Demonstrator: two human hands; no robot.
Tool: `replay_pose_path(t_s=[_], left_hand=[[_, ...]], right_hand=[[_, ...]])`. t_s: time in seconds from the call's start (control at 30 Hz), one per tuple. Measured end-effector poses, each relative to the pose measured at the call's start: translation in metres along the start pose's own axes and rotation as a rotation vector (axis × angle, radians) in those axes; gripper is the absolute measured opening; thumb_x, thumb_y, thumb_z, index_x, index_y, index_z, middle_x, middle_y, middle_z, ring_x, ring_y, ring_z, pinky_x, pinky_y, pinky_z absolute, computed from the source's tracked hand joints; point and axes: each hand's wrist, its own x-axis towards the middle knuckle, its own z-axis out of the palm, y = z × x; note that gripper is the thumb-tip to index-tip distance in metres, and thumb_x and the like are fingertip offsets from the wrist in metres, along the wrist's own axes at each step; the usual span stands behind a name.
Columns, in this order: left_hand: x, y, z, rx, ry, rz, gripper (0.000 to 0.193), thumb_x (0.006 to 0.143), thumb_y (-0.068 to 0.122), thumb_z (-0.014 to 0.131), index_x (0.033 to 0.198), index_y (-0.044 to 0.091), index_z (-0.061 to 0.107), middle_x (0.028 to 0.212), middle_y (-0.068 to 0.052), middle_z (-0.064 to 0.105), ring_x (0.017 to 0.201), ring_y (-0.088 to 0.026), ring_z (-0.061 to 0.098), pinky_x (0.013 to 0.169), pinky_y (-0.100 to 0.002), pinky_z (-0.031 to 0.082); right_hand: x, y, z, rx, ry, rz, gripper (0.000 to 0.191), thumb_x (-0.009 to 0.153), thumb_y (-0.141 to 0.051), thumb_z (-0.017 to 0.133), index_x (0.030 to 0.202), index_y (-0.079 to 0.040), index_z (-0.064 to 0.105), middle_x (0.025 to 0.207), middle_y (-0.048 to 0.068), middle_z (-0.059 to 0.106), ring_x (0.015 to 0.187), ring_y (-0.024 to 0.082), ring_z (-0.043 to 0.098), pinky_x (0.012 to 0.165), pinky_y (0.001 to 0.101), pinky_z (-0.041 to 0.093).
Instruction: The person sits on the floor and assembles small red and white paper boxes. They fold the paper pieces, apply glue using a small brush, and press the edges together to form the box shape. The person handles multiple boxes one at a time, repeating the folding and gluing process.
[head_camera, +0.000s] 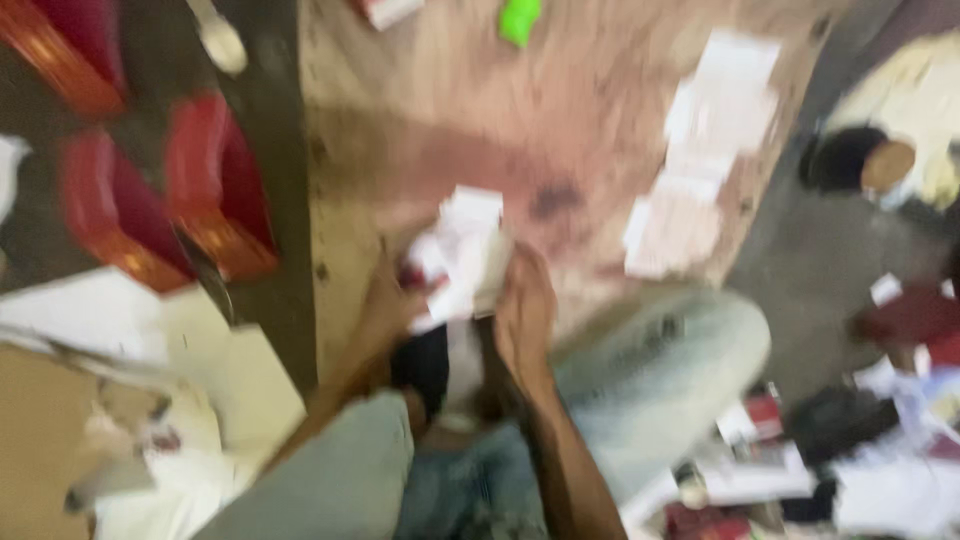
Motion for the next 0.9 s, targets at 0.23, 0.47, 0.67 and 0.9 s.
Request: replay_pose_path(t_s=[0.23,0.47,0.67,0.9], left_hand=[[0.001,-0.001,-0.002,0.224,-0.041,0.181,0.049,0.081,0.002,0.078,0.129,0.004,0.065,0.107,-0.004,0.071,0.083,-0.015,0.067,0.072,-0.028,0.056],[-0.002,-0.005,-0.001,0.174,-0.022,0.174,0.044,0.083,0.000,0.077,0.125,0.000,0.064,0.106,-0.004,0.070,0.083,-0.013,0.066,0.069,-0.027,0.055],[0.007,-0.003,-0.027,-0.236,0.093,0.043,0.039,0.088,0.000,0.077,0.124,-0.003,0.063,0.105,-0.004,0.071,0.090,-0.012,0.067,0.074,-0.025,0.055],[-0.002,-0.004,-0.026,0.052,0.126,0.009,0.048,0.091,0.011,0.076,0.138,0.005,0.064,0.084,-0.003,0.061,0.068,-0.010,0.051,0.057,-0.026,0.044]], right_hand=[[0.000,-0.002,-0.003,0.248,-0.011,0.122,0.034,0.109,-0.016,0.042,0.125,0.003,0.064,0.122,0.020,0.068,0.112,0.034,0.067,0.099,0.0403,0.052],[-0.001,-0.010,-0.006,0.016,0.005,-0.146,0.029,0.105,-0.012,0.050,0.122,0.006,0.066,0.125,0.024,0.063,0.118,0.038,0.063,0.102,0.0432,0.051],[-0.010,-0.032,-0.031,-0.172,-0.181,-0.194,0.025,0.103,-0.013,0.058,0.120,0.003,0.068,0.124,0.023,0.067,0.117,0.040,0.061,0.103,0.0438,0.048],[-0.082,0.004,-0.105,-0.061,-0.548,0.091,0.028,0.089,-0.019,0.066,0.112,-0.009,0.078,0.125,0.009,0.073,0.122,0.024,0.067,0.107,0.0345,0.050]])
